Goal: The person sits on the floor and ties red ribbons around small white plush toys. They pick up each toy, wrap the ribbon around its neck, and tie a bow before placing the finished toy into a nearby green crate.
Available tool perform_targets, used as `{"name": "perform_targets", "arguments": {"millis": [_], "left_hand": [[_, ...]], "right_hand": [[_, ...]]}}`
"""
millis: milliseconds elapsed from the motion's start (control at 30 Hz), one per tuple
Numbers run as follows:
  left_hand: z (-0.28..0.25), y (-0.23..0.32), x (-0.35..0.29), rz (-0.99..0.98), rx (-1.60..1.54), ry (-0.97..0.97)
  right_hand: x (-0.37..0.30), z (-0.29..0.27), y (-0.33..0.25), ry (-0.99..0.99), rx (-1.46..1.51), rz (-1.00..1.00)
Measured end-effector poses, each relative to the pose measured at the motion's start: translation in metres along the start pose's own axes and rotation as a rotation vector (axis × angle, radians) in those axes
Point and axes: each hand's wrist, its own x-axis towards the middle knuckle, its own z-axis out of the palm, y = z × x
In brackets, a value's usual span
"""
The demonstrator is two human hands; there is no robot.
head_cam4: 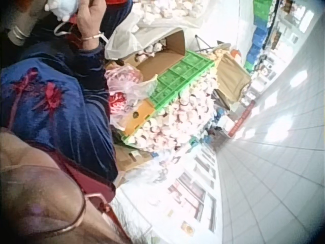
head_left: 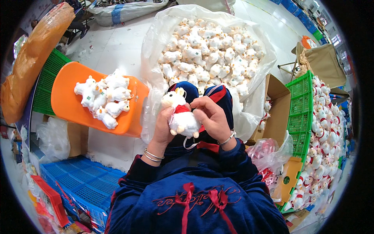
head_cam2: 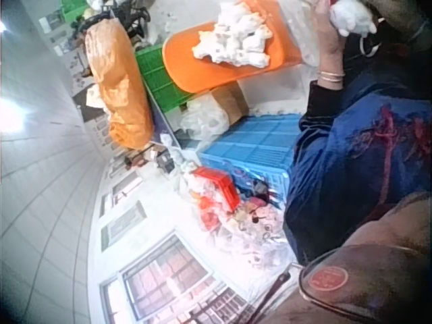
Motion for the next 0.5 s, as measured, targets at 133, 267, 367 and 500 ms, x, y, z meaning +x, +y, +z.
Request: {"name": "perform_targets", "arguments": {"millis": [133,267,367,500], "left_hand": [[-0.004,-0.003,0.001,0.014,-0.085,-0.024],[-0.006,-0.006,0.000,0.014,-0.024,0.016],[-0.011,-0.011,0.001,0.039,-0.002,-0.004],[-0.011,-0.016,0.003,0.062,0.000,0.051]], "right_hand": [[0.002,0.004,-0.015,-0.087,-0.159,-0.070],[-0.003,0.012,-0.019,-0.073,-0.153,0.052],[-0.002,0.014,-0.016,-0.042,-0.182,-0.055],[-0.002,0.016,-0.012,-0.031,-0.183,-0.224]]}}
